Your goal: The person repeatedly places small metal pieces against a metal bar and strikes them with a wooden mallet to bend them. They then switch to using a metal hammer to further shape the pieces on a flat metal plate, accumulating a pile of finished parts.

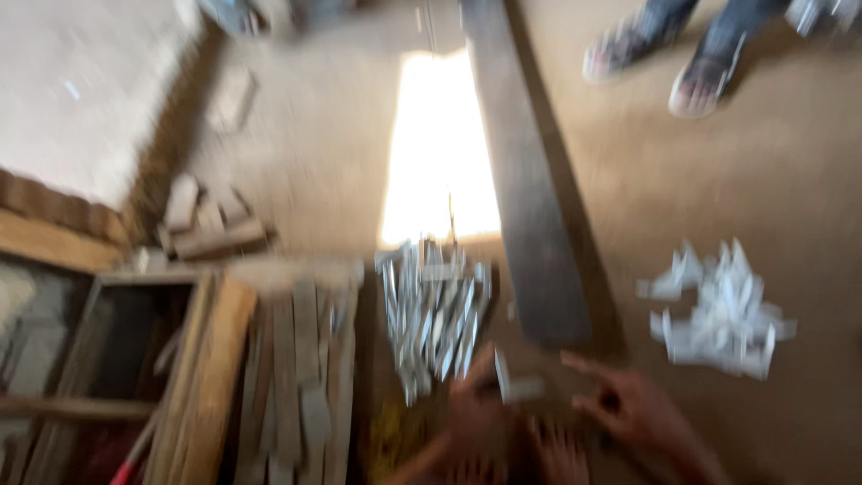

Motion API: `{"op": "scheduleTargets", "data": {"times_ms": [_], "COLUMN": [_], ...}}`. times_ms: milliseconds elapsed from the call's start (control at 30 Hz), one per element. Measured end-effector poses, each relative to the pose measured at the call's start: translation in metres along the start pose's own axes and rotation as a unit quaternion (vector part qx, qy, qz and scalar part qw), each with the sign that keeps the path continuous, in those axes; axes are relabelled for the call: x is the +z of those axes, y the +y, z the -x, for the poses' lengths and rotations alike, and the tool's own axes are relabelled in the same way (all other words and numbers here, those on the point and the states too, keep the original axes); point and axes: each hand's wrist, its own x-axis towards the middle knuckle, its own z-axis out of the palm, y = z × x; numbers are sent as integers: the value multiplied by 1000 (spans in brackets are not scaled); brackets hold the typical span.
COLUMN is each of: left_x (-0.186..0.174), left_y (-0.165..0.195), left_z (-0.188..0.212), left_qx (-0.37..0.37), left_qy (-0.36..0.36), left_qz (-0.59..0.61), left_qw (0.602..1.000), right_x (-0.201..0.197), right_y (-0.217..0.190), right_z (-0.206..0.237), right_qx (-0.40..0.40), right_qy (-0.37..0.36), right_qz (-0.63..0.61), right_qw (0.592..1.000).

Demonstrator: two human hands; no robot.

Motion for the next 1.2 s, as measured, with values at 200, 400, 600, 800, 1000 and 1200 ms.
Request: {"op": "scheduleTargets", "data": {"times_ms": [200,400,600,800,1000,1200], "left_x": [22,30,36,33,22,22], "left_y": [2,7,-23,-29,-20,-31], "left_z": [-15,-50,-77,-85,-97,-92], "left_qx": [-66,-65,19,-119,1,-9], "left_qy": [-4,-31,-61,-68,-102,-108], "left_qz": [105,147,122,223,90,146], "left_qw": [992,986,990,965,991,983], "right_x": [28,61,100,139,109,79], "right_y": [-4,47,116,138,76,2], "right_z": [27,80,134,177,185,129], "right_qx": [113,106,135,225,247,266], "right_qy": [143,253,214,168,191,151], "right_qz": [5,-78,224,215,106,-18], "right_qw": [983,958,941,935,944,952]}}
